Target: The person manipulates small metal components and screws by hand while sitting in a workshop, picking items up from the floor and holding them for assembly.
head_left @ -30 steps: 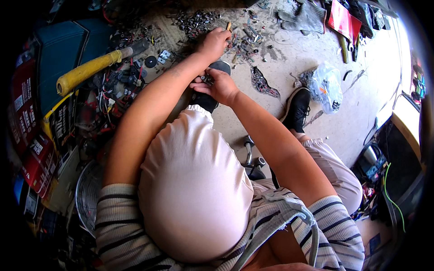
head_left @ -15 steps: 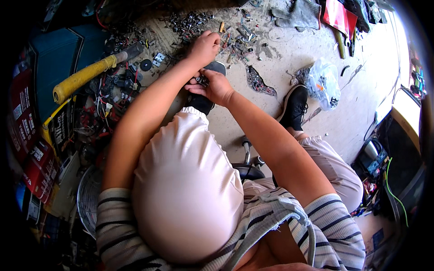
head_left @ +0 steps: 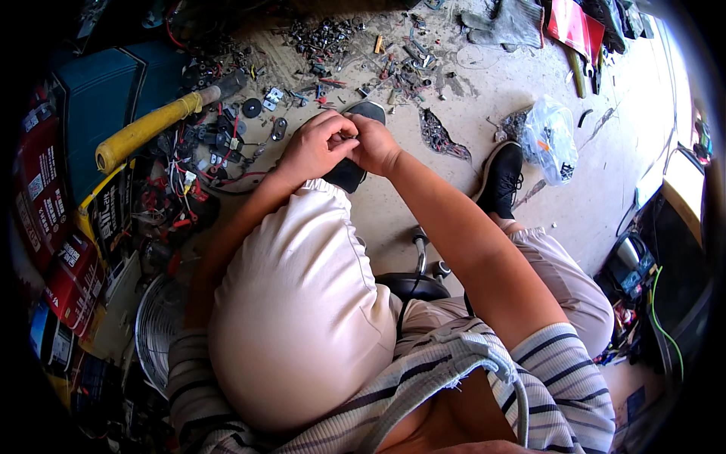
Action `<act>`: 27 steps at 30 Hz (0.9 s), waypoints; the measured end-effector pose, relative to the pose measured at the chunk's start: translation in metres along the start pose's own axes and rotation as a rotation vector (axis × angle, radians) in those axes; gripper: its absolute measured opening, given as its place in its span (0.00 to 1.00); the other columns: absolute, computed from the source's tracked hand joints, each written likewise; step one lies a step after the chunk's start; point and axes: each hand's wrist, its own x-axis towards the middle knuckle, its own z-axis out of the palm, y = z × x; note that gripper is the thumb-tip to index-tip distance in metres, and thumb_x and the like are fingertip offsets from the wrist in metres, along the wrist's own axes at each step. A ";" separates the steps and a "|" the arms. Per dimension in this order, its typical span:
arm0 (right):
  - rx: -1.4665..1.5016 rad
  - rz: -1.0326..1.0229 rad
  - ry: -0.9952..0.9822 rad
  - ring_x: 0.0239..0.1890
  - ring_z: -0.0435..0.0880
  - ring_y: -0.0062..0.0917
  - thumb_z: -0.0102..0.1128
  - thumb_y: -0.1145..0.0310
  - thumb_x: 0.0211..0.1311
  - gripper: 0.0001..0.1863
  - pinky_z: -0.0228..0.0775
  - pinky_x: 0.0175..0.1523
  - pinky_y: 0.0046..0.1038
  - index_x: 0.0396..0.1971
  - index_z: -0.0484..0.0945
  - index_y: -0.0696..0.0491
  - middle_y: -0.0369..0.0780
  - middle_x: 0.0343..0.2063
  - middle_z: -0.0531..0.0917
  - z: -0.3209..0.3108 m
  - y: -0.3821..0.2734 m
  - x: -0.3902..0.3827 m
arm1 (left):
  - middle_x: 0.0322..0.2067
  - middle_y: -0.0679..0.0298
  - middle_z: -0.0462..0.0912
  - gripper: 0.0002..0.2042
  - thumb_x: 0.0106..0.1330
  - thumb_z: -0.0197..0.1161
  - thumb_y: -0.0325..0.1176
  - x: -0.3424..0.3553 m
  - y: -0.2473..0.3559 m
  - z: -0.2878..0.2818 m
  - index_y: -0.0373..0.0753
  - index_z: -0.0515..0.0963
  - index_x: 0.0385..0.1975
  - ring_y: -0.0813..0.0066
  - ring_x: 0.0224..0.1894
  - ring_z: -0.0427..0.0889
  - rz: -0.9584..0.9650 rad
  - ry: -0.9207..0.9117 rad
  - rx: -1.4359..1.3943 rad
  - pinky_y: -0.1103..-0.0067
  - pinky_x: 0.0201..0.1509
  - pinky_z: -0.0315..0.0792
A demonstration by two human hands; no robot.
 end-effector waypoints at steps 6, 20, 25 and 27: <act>-0.034 -0.009 0.000 0.37 0.80 0.32 0.38 0.66 0.66 0.15 0.77 0.42 0.30 0.42 0.72 0.57 0.43 0.35 0.78 0.011 -0.003 -0.007 | 0.28 0.62 0.75 0.06 0.54 0.64 0.30 0.022 -0.003 -0.006 0.35 0.77 0.26 0.70 0.26 0.76 0.086 0.089 0.037 0.78 0.30 0.70; 0.018 0.108 0.000 0.36 0.82 0.43 0.39 0.65 0.67 0.15 0.79 0.42 0.35 0.38 0.70 0.62 0.48 0.33 0.77 0.010 -0.009 -0.005 | 0.39 0.60 0.74 0.12 0.57 0.57 0.26 0.052 -0.052 0.005 0.40 0.74 0.42 0.64 0.36 0.78 -0.048 0.333 0.404 0.73 0.42 0.73; -0.047 0.010 0.023 0.34 0.82 0.35 0.42 0.64 0.66 0.15 0.80 0.39 0.32 0.45 0.70 0.59 0.46 0.37 0.78 0.014 -0.006 -0.010 | 0.39 0.61 0.73 0.15 0.56 0.55 0.25 0.090 -0.026 0.032 0.42 0.75 0.44 0.60 0.43 0.74 0.274 0.074 0.469 0.70 0.46 0.71; -0.070 -0.026 0.025 0.35 0.82 0.34 0.43 0.64 0.66 0.16 0.80 0.38 0.32 0.47 0.69 0.58 0.44 0.39 0.77 0.016 -0.005 -0.011 | 0.39 0.62 0.73 0.15 0.56 0.55 0.25 0.100 -0.014 0.039 0.43 0.75 0.45 0.62 0.44 0.73 0.263 -0.005 0.556 0.71 0.47 0.71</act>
